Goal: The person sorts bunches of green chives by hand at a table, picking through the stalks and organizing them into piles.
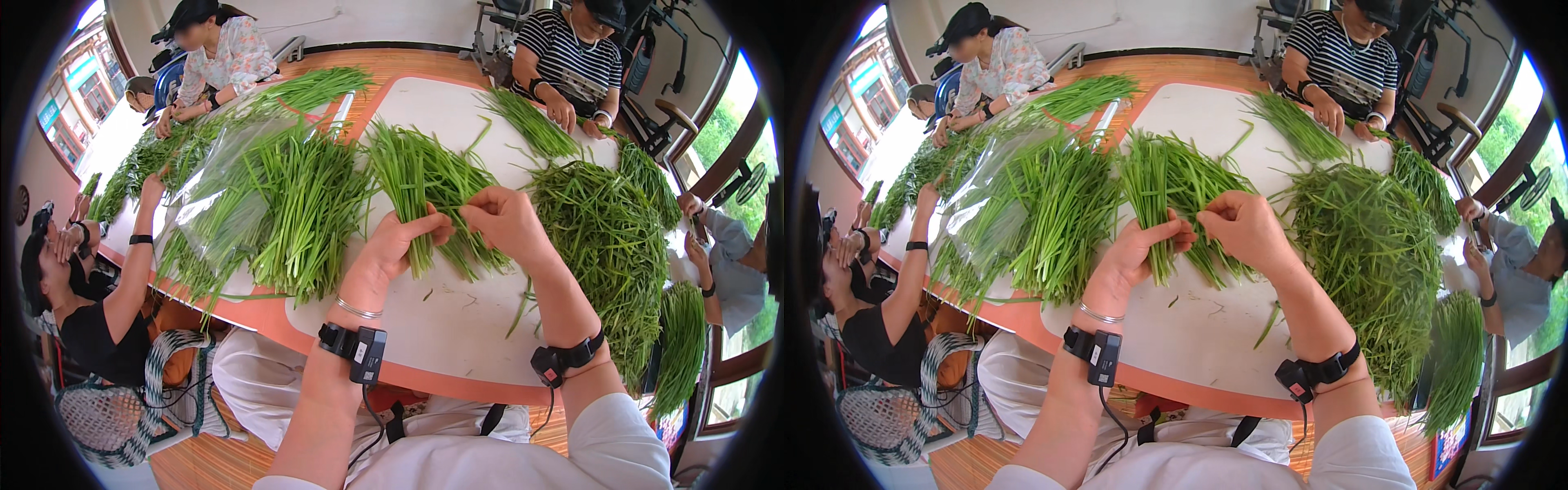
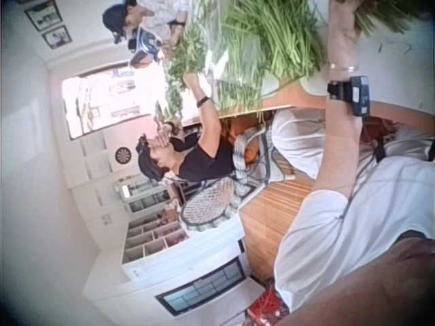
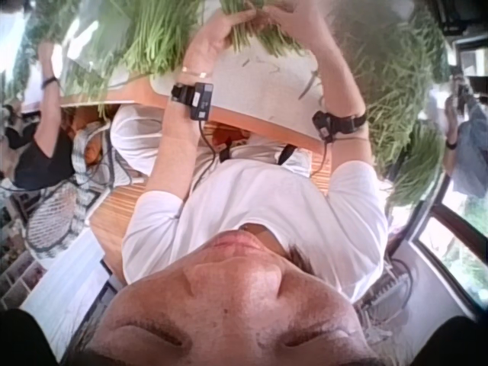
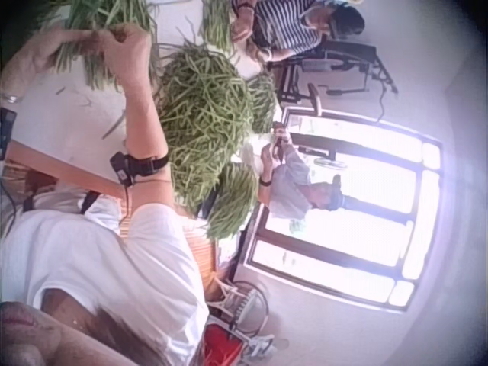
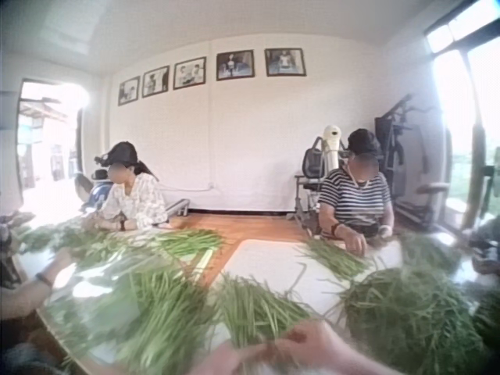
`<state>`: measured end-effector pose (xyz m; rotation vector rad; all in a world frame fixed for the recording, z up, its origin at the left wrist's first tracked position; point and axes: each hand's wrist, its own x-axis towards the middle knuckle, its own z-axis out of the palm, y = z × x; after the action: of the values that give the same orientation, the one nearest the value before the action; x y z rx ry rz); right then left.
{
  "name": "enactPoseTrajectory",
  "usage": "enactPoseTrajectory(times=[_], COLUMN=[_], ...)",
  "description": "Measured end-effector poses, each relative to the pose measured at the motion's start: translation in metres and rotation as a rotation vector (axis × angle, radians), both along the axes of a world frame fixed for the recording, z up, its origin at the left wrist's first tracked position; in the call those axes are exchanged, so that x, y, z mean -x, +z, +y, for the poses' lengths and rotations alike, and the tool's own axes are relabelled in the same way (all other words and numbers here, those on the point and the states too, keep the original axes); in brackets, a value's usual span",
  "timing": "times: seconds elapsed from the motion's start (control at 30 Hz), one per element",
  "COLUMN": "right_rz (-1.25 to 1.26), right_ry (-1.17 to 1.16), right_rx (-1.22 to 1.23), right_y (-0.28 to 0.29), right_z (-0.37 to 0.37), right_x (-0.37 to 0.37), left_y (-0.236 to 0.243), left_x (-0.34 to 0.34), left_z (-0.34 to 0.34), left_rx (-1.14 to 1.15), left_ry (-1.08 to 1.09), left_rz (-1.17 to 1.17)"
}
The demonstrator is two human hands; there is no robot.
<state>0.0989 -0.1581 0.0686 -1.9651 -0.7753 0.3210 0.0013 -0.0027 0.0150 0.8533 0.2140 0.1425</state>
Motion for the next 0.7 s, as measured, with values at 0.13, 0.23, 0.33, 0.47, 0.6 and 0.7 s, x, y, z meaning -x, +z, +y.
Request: enactPoseTrajectory(times=[0.13,0.23,0.33,0.47,0.6,0.7], right_rz=[0.048,-0.077,-0.261,-0.529,-0.257,-0.125], right_ry=[0.183,0.178,0.036,0.041,-0.029,-0.046], right_rx=[-0.095,0.033,0.132,0.457,0.170,-0.015], right_y=[-0.003,-0.005,-0.013,-0.032,-0.019,-0.002], right_z=[0.002,0.005,-0.001,0.001,-0.001,0.002], right_x=[0.009,0.005,-0.006,-0.005,-0.008,0.001], left_y=[0.003,-0.007,-0.007,-0.010,-0.006,-0.007], left_x=[0.000,0.000,-0.003,-0.005,-0.005,-0.001], left_z=[-0.004,0.005,0.004,0.011,0.006,0.003], left_rx=[-0.021,-0.001,0.035,0.024,0.046,-0.019], left_ry=[-0.129,-0.091,0.084,0.125,0.130,0.005], left_rz=[-0.028,-0.018,-0.006,-0.027,-0.021,-0.001])
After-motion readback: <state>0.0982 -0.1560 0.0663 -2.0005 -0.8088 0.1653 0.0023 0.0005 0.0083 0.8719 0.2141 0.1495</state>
